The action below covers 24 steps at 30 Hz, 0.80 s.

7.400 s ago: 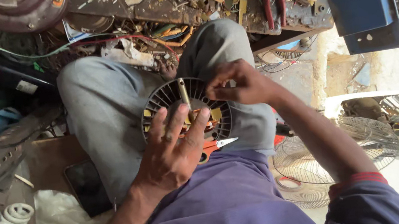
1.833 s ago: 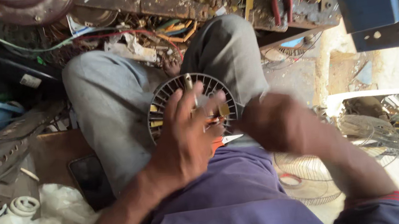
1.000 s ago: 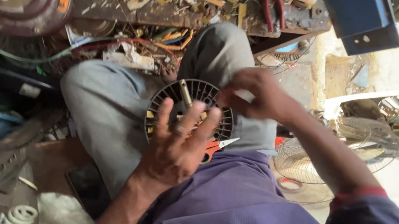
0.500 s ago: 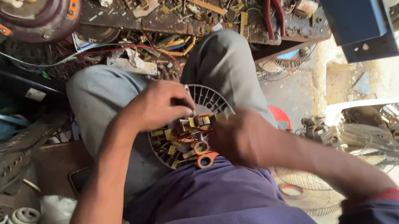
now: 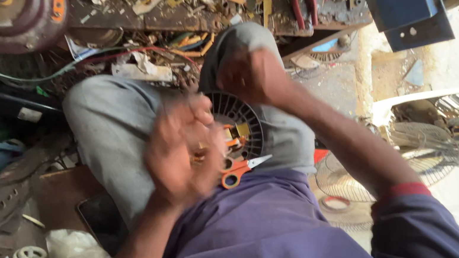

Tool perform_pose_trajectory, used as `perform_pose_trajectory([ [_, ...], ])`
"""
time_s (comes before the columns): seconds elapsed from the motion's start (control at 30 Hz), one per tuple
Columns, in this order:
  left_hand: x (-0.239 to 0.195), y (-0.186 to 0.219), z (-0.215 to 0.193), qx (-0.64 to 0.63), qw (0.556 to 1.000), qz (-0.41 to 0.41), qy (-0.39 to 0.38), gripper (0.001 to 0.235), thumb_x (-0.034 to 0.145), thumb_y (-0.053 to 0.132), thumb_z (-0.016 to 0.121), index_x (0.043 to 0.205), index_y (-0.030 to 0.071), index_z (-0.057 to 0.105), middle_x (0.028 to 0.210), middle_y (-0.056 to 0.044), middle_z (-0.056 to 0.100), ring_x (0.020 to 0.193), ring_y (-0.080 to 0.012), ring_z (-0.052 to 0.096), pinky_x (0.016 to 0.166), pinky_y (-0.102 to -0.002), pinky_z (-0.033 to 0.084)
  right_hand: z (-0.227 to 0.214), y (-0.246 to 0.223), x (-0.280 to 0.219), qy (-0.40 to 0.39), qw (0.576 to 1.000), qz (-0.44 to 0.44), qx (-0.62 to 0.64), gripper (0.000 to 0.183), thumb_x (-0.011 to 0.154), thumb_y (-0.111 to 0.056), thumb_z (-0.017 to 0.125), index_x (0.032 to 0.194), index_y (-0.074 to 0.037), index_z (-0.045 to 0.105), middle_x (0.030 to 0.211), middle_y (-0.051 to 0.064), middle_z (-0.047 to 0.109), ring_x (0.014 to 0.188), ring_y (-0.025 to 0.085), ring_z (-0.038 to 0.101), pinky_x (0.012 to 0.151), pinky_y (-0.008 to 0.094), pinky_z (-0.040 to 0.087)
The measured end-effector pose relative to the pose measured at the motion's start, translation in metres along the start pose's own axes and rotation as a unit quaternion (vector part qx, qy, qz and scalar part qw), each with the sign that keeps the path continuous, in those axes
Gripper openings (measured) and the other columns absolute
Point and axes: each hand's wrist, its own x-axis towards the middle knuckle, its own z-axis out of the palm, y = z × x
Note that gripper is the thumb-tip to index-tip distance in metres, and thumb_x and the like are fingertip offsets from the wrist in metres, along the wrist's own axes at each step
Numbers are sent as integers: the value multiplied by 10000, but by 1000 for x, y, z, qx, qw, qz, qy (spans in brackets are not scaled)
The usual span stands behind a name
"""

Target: The person inserts insulation material and copper wiring into the slots of a fan motor stator, using scissors to trim materials and a small tool to guide wires.

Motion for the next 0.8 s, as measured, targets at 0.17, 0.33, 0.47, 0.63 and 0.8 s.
perform_pose_trajectory([
  [0.17,74,-71,-1,99,957,-105,-252,226,814,221,844,818,28,726,823,-94,711,737,-196,682,682,-310,515,-25,-44,1,83,973,-138,-166,87,783,-77,767,848,-133,783,799,78,703,644,263,671,548,392,500],
  [0.33,58,-66,-31,25,932,-131,-336,117,856,153,770,907,48,755,909,-87,733,809,-173,685,732,-314,527,-10,-101,-75,-75,962,-210,-155,122,786,-117,742,888,-50,739,784,112,658,608,291,631,495,450,447],
  [0.47,0,-17,-10,113,973,-17,-199,205,862,172,736,1025,65,672,1248,-96,658,1135,-316,634,940,-461,528,-21,-90,-96,-91,966,-197,-140,208,864,-151,723,1027,-21,726,891,91,644,691,262,630,590,436,461],
  [0.63,-25,-20,-7,407,866,268,-112,85,934,147,770,992,100,813,1316,-135,633,1236,-422,552,1010,-549,497,-21,-53,-70,-28,990,-138,27,136,935,-192,716,1032,-99,732,892,102,632,839,304,651,723,440,508],
  [0.8,-25,-111,-10,328,858,391,-56,154,932,192,756,1055,100,772,1238,-157,668,1172,-445,573,953,-566,512,21,-10,-44,-11,978,-122,170,121,928,-224,702,970,-125,757,916,42,740,837,253,711,728,374,569],
])
